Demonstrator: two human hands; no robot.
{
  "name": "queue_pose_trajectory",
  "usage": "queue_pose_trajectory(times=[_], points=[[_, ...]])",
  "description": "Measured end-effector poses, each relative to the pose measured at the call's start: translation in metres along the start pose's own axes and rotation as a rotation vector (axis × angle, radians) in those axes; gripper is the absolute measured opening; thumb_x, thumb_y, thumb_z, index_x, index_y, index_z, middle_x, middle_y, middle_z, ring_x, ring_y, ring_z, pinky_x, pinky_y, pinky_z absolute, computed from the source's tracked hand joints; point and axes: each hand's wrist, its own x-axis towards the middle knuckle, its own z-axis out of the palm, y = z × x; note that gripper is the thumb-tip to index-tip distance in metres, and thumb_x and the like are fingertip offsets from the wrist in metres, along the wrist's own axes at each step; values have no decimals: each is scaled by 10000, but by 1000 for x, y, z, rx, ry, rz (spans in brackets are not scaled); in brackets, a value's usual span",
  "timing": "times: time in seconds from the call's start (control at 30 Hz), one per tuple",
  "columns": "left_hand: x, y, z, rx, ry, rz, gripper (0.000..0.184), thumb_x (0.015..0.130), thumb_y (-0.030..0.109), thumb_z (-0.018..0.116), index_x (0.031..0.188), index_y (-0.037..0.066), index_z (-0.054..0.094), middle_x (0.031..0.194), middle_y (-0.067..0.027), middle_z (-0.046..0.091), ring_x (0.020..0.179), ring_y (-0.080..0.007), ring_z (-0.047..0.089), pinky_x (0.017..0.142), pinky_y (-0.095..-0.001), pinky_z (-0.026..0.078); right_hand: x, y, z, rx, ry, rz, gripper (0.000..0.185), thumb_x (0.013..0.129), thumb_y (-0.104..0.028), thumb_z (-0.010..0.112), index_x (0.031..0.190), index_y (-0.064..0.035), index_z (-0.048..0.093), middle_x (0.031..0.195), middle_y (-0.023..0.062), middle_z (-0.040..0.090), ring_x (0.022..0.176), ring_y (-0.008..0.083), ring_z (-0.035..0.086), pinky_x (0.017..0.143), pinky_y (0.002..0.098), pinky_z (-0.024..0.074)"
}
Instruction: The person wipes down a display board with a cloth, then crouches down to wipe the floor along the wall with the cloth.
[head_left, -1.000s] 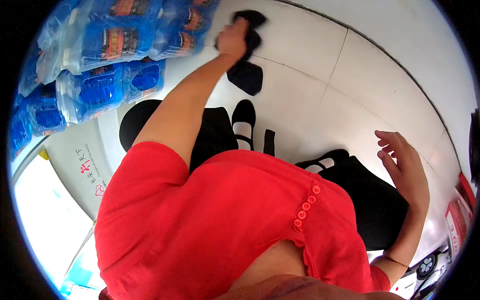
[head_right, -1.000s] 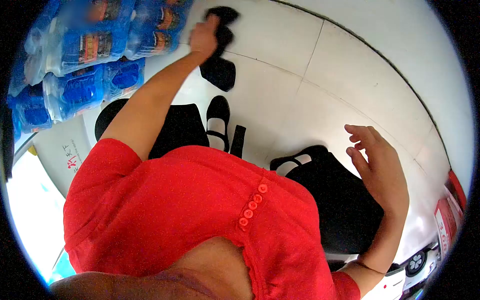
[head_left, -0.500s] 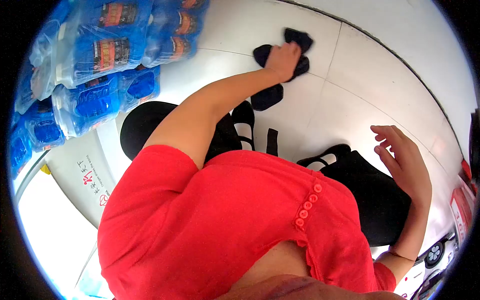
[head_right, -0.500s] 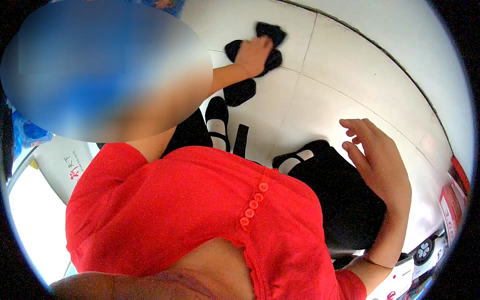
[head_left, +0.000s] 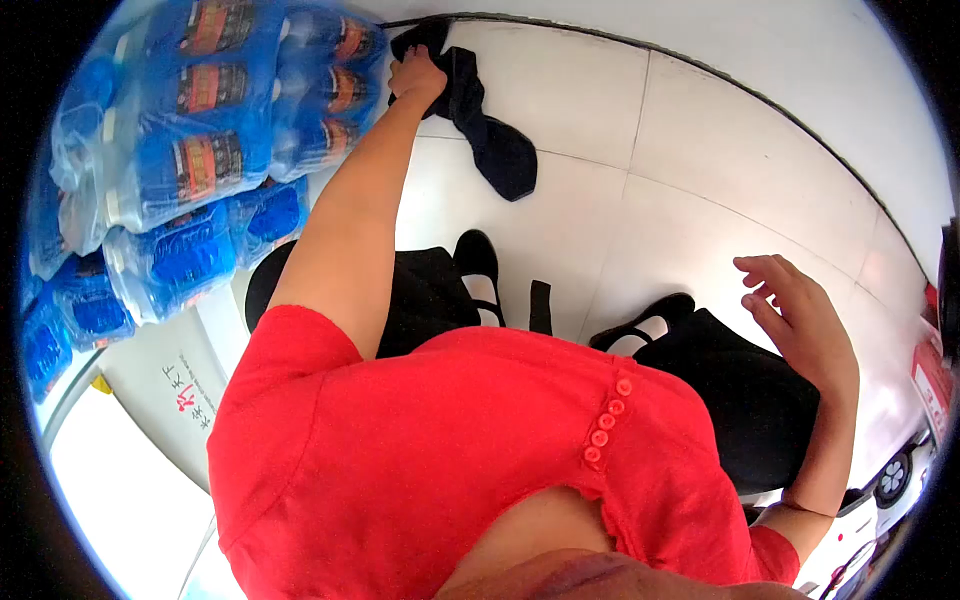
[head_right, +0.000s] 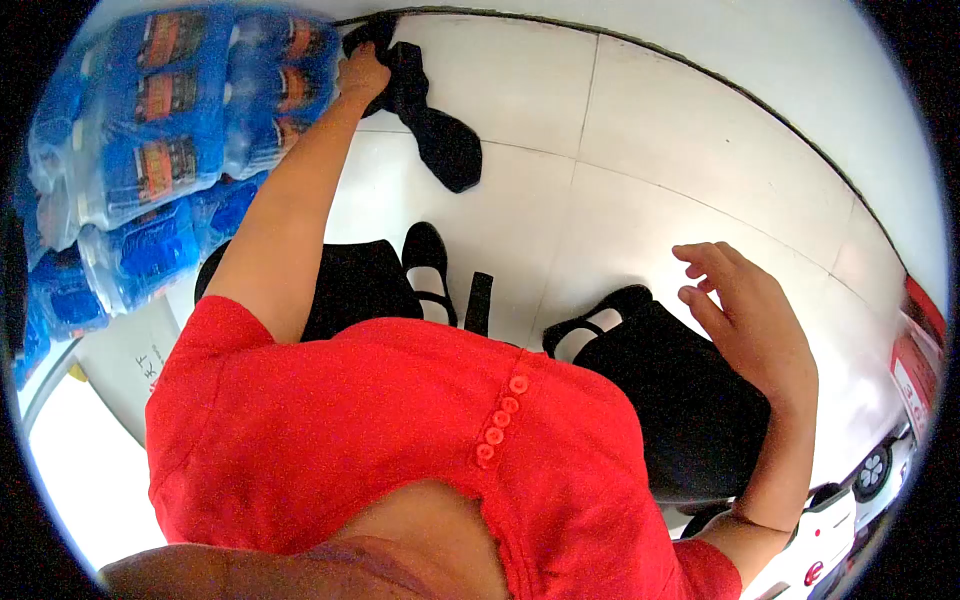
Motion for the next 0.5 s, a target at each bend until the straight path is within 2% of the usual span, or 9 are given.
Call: queue_pose_trajectory(times=[0.03,0.1,0.17,0.2,0.27,0.37,0.47,0.5], points=[[3,8,0,-3,0,9,624,851,190,581,1452,170,417,1517,-39,391,1259,-374,452,979,-533,451,0,3,1,-13,9,-15,307,886,-99,613,1183,-25,589,1053,144,639,881,274,646,812,381,520],[1,25,-1,-40,48,193,515,859,213,575,1367,155,516,1456,-50,460,1242,-375,471,971,-533,456,0,5,0,-16,0,-2,305,886,-101,612,1182,-25,589,1051,146,640,880,275,647,810,382,520],[-9,57,-5,-72,155,351,363,854,224,553,1199,133,625,1293,-47,579,1158,-360,536,902,-532,490,3,5,-2,-18,-13,2,304,887,-102,611,1180,-25,590,1048,147,641,880,276,647,808,384,520],[-23,79,-27,-52,35,404,505,816,133,522,1319,139,562,1405,-56,526,1165,-358,540,956,-504,486,3,5,-2,-20,-16,0,305,888,-104,611,1182,-27,589,1045,148,642,883,278,648,807,383,520],[-43,110,-17,0,80,507,530,804,112,550,1330,181,548,1430,-27,505,1162,-331,546,913,-494,510,2,3,-2,-25,-7,-3,305,889,-107,611,1183,-29,589,1043,148,643,885,279,649,806,383,520],[-79,148,-31,59,-36,760,566,804,90,564,1363,173,528,1494,-13,436,1176,-301,538,887,-466,525,1,-1,-4,-17,-2,-4,309,891,-112,610,1188,-31,586,1042,150,644,889,283,650,809,387,519],[-84,145,-21,-5,39,828,578,796,40,550,1362,153,527,1484,-10,445,1169,-270,549,871,-446,539,0,4,-4,-15,-17,-4,309,894,-118,610,1189,-31,587,1054,148,646,896,282,652,815,388,519],[-75,135,-19,9,79,816,561,805,46,549,1356,145,524,1466,-11,463,1157,-296,554,856,-468,542,0,7,-3,-25,-4,4,305,896,-119,609,1187,-29,588,1059,146,646,897,281,652,817,387,519]])
